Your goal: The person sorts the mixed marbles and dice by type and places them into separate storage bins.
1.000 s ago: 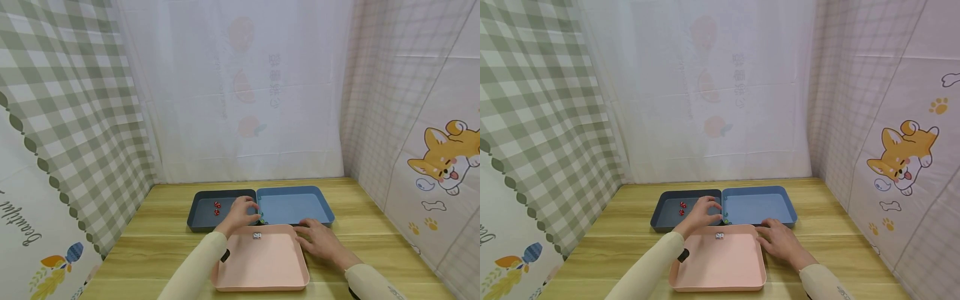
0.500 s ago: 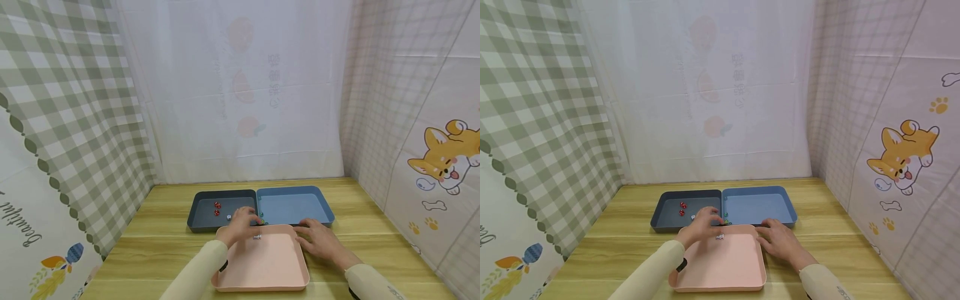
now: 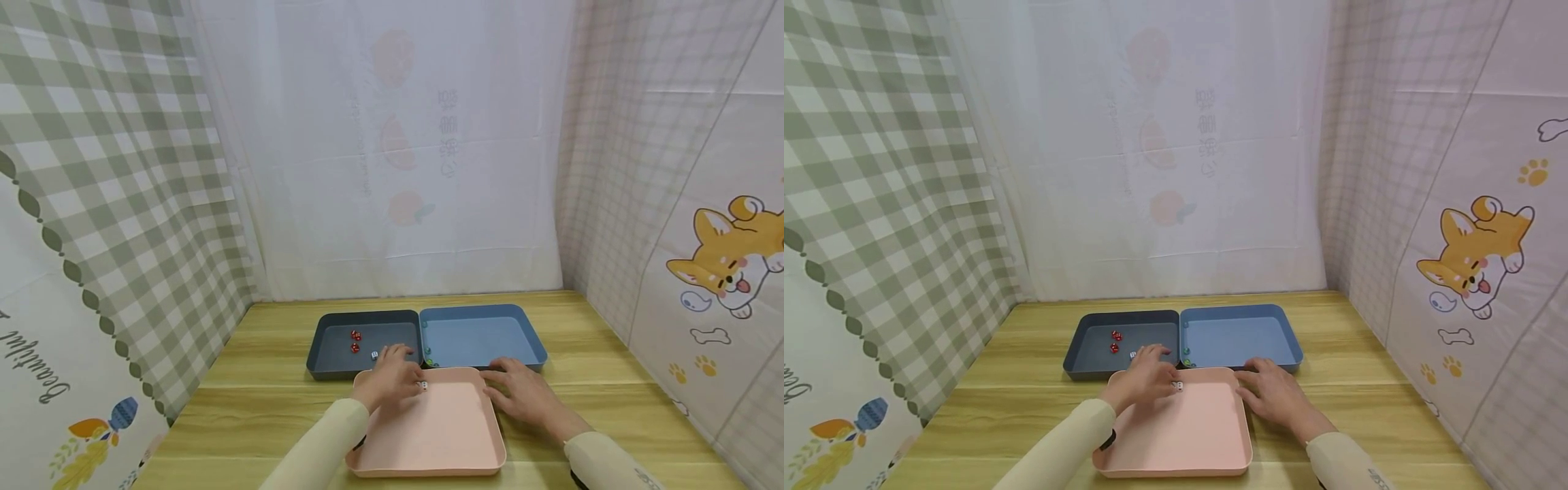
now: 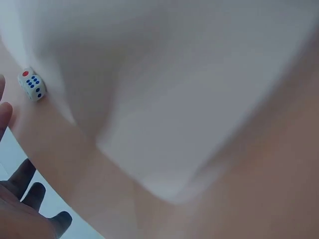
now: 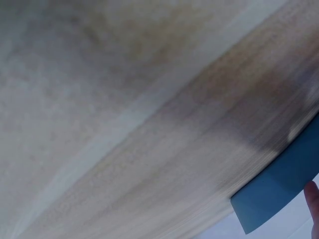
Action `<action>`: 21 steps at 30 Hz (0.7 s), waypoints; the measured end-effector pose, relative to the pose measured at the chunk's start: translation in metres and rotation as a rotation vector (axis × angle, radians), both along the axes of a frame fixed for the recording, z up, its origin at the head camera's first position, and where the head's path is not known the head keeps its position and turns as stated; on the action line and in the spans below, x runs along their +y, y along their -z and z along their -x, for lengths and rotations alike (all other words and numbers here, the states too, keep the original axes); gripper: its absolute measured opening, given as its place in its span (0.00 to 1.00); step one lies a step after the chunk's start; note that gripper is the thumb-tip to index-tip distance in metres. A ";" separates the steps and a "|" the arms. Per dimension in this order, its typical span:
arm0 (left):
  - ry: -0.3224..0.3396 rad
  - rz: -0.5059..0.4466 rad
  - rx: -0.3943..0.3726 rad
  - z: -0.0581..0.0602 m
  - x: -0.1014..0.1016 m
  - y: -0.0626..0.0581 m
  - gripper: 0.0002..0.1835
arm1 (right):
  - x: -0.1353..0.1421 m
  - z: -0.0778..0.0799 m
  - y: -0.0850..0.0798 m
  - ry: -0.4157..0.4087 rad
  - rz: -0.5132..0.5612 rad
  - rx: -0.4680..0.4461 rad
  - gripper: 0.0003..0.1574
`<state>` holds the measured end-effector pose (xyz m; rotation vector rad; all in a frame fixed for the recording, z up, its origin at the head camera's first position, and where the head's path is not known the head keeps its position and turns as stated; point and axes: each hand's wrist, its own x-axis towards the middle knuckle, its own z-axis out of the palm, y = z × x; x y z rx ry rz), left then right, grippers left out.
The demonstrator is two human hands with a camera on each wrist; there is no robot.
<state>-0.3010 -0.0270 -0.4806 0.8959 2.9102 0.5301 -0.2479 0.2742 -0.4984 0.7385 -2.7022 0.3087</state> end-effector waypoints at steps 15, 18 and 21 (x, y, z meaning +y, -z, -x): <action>0.044 0.169 0.144 -0.004 0.000 0.007 0.08 | 0.002 0.000 0.001 0.001 -0.011 -0.001 0.19; 0.046 0.159 0.151 -0.004 0.000 0.008 0.06 | 0.002 0.000 0.001 0.001 -0.009 0.000 0.19; 0.047 0.137 0.134 -0.003 -0.001 0.009 0.06 | 0.002 0.000 0.001 0.000 -0.008 0.004 0.19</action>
